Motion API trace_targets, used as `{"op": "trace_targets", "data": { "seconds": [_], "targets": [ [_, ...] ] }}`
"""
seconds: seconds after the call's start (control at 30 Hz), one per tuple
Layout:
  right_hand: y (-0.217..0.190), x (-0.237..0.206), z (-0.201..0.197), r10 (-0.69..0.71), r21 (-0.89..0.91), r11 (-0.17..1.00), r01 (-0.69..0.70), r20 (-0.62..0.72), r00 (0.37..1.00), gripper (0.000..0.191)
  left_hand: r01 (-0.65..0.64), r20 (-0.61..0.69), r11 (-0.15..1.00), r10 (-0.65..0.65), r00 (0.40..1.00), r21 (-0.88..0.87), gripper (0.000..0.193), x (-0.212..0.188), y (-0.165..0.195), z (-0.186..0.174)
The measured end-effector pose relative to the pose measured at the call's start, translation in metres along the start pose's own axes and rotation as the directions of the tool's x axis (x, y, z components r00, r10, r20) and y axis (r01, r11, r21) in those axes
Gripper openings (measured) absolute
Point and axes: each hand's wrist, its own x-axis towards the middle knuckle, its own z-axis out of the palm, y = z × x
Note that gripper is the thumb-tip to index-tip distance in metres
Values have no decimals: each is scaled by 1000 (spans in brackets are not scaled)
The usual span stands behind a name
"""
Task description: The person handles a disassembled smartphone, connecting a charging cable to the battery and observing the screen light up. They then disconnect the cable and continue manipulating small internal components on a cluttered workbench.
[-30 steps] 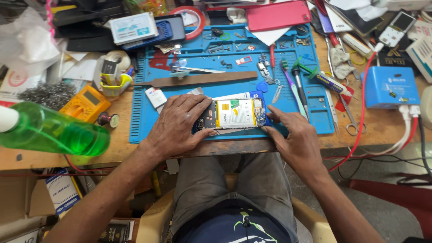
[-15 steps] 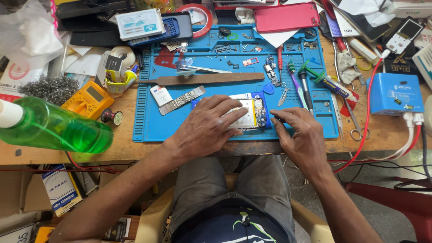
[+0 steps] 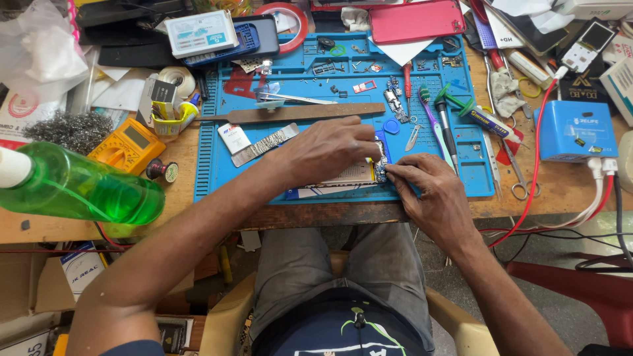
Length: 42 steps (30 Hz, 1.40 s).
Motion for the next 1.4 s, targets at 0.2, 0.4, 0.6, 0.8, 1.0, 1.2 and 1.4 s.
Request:
{"op": "trace_targets", "data": {
  "seconds": [0.2, 0.4, 0.6, 0.8, 1.0, 1.2, 1.4],
  "targets": [
    [5, -5, 3, 19, 33, 999, -18, -43, 999, 17, -63, 127, 987, 82, 988, -151, 14, 26, -7, -9],
    [10, -10, 3, 10, 48, 999, -6, -68, 998, 16, -85, 325, 987, 126, 937, -138, 5, 49, -8, -14],
    [15, -13, 3, 12, 30, 999, -10, -77, 997, 15, -61, 507, 955, 209, 836, -291, 4, 78, -15, -11],
    [16, -15, 1, 30, 33, 999, -28, -59, 998, 14, 29, 663, 993, 57, 746, -117, 8, 90, -8, -10],
    [14, -15, -4, 52, 50, 998, -49, -59, 997, 20, -61, 443, 979, 144, 885, -196, 8, 55, -7, -18],
    [20, -1, -16, 78, 137, 986, -95, 125, 989, 55, -25, -15, 988, 23, 1000, -153, 42, 3, 9, -3],
    [22, 21, -22, 144, -16, 989, -148, 355, 924, 52, 80, 8, 987, -79, 997, -143, 48, -15, 28, -6]
  ]
}}
